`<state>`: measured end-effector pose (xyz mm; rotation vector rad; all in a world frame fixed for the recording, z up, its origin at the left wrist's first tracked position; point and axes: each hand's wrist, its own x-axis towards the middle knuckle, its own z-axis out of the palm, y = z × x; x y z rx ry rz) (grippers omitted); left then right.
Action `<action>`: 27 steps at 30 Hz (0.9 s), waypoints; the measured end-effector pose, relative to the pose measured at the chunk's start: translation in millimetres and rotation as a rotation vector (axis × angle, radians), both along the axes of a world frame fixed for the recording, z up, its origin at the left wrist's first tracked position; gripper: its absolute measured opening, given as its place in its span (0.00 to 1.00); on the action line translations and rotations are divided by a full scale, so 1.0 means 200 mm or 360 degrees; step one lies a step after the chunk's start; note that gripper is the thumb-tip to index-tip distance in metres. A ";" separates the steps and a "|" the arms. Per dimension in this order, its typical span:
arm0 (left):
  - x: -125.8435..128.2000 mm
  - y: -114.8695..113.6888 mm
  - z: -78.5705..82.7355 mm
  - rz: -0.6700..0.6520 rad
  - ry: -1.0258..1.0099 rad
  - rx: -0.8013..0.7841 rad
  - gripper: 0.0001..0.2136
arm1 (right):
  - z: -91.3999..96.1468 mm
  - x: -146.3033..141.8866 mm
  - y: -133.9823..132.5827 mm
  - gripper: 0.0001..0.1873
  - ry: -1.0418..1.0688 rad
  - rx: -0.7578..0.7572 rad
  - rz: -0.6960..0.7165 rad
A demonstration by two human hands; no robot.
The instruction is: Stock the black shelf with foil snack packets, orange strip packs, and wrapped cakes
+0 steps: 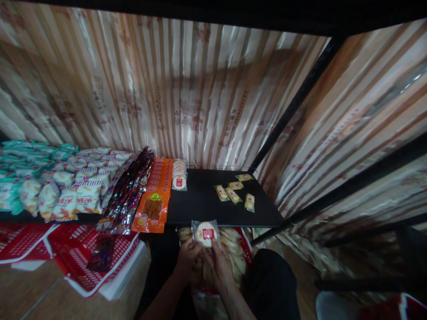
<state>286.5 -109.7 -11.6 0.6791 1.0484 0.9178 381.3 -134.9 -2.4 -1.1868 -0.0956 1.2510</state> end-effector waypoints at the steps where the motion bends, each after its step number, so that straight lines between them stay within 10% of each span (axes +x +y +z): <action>1: 0.01 -0.01 0.00 -0.0007 -0.0004 0.0018 0.18 | -0.02 0.01 -0.01 0.20 -0.0003 -0.0003 0.0003; 13: -0.05 0.06 0.01 -0.0256 0.0403 0.0150 0.15 | -0.08 0.21 0.02 0.32 -0.0935 0.0041 0.0169; 27: -0.18 0.16 0.15 -0.0641 0.0732 0.0548 0.06 | 0.09 0.24 0.10 0.15 -0.1452 0.0252 0.0749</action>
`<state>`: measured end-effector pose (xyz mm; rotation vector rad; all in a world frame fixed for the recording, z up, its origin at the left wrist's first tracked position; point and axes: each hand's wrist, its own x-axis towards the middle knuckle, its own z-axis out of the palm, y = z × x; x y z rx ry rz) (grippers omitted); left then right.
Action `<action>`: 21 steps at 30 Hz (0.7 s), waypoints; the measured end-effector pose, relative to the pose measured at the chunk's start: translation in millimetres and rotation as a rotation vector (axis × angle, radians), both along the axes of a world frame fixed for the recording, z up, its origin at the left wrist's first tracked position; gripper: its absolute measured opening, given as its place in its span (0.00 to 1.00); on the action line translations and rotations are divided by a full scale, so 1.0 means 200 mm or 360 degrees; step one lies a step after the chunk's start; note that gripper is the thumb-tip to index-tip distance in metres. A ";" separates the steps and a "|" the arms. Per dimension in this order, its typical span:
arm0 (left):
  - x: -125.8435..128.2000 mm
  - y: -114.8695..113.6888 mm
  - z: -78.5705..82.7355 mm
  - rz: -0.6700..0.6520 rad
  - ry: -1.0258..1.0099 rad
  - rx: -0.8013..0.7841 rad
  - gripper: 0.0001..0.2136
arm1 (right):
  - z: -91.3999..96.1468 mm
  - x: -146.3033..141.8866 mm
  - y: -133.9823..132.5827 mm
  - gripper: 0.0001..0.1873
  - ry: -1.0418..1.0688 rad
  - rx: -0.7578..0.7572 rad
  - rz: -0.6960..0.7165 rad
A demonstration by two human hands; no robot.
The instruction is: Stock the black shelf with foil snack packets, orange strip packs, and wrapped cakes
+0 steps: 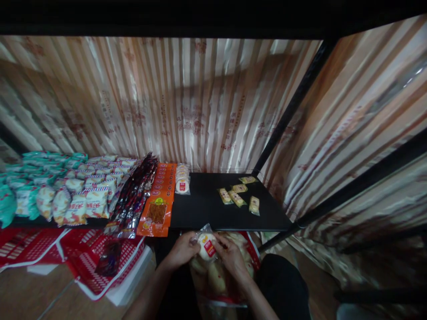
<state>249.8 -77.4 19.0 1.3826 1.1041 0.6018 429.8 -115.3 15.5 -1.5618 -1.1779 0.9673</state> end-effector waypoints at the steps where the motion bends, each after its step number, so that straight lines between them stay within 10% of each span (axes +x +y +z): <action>1: -0.01 0.01 0.01 0.0001 0.0024 0.0009 0.05 | 0.02 0.00 0.01 0.14 0.0032 -0.0026 0.0033; 21: -0.01 0.14 0.02 0.0639 0.0268 0.0500 0.12 | -0.03 -0.14 0.38 0.20 0.0304 0.0031 0.0067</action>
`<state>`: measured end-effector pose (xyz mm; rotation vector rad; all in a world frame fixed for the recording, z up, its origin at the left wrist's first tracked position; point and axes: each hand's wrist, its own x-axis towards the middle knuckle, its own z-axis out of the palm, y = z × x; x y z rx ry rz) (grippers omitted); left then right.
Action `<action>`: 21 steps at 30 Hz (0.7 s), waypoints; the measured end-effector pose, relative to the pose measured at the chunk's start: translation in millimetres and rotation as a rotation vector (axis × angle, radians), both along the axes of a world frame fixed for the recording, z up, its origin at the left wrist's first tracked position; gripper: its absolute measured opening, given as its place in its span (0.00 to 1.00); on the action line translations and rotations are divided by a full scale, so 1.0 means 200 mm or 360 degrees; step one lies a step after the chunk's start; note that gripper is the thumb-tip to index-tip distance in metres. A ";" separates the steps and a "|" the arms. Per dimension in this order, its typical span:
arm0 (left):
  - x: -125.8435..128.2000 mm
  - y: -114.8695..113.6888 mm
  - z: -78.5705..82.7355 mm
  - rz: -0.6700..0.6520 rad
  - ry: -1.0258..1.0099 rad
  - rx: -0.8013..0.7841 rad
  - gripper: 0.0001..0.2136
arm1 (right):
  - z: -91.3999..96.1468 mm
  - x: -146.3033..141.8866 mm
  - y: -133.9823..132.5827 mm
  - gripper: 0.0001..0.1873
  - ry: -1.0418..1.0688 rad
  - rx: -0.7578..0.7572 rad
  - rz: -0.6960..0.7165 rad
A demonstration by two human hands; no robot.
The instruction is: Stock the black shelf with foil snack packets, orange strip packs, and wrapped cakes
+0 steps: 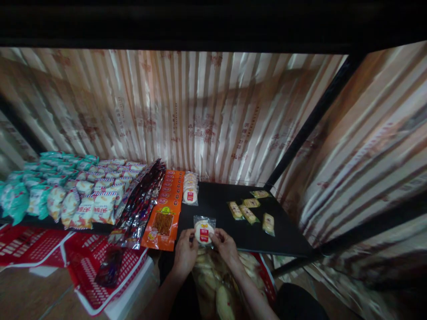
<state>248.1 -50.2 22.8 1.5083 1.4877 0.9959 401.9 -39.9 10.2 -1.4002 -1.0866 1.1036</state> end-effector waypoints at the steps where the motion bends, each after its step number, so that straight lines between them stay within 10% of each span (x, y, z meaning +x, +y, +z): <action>1: 0.00 0.00 0.01 0.0017 0.0055 0.0011 0.13 | -0.01 -0.01 0.03 0.20 -0.0019 0.0009 0.0000; 21: 0.05 0.26 -0.03 -0.0058 0.0599 0.0048 0.24 | -0.11 -0.17 0.54 0.16 -0.0364 0.0049 -0.0135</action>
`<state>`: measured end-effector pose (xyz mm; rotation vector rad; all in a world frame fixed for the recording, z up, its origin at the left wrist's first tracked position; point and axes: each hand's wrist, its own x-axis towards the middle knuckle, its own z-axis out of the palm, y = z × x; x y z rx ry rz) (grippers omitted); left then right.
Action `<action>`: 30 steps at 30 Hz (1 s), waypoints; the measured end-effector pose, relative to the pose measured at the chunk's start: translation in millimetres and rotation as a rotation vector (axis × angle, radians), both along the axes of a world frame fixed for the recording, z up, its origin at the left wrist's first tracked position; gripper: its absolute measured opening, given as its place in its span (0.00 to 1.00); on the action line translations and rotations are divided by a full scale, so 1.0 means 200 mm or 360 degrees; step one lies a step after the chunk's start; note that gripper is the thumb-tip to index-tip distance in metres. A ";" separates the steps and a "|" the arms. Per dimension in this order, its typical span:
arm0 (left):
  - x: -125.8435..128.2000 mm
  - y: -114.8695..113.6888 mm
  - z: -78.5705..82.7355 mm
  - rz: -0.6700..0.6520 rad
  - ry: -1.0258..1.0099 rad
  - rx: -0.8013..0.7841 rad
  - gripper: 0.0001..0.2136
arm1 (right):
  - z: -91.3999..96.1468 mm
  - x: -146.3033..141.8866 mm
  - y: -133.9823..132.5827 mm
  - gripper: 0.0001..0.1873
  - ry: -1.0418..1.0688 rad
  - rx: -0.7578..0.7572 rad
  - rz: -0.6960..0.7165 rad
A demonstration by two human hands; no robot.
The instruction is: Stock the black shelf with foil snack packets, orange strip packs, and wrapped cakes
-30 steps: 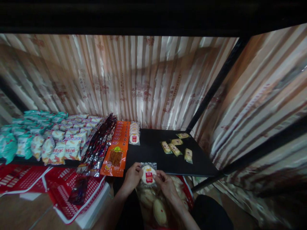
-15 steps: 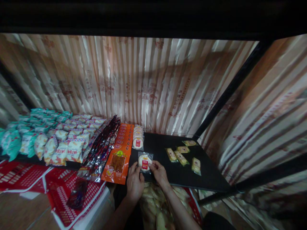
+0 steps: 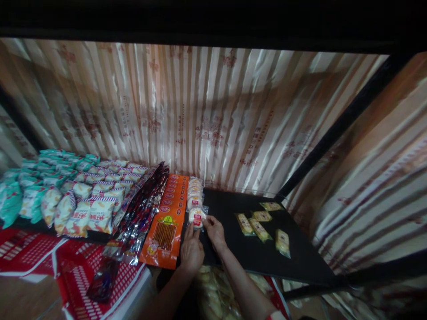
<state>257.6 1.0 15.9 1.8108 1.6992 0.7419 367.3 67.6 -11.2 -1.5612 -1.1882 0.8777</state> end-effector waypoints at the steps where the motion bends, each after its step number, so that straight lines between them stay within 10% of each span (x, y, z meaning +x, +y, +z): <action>1: 0.00 0.01 0.00 -0.0001 -0.0003 0.0012 0.24 | 0.00 0.00 0.02 0.16 -0.0024 -0.0001 -0.0013; 30: 0.03 0.17 -0.04 -0.0062 0.0326 0.0004 0.25 | -0.01 -0.04 0.13 0.17 -0.0361 -0.0024 -0.0122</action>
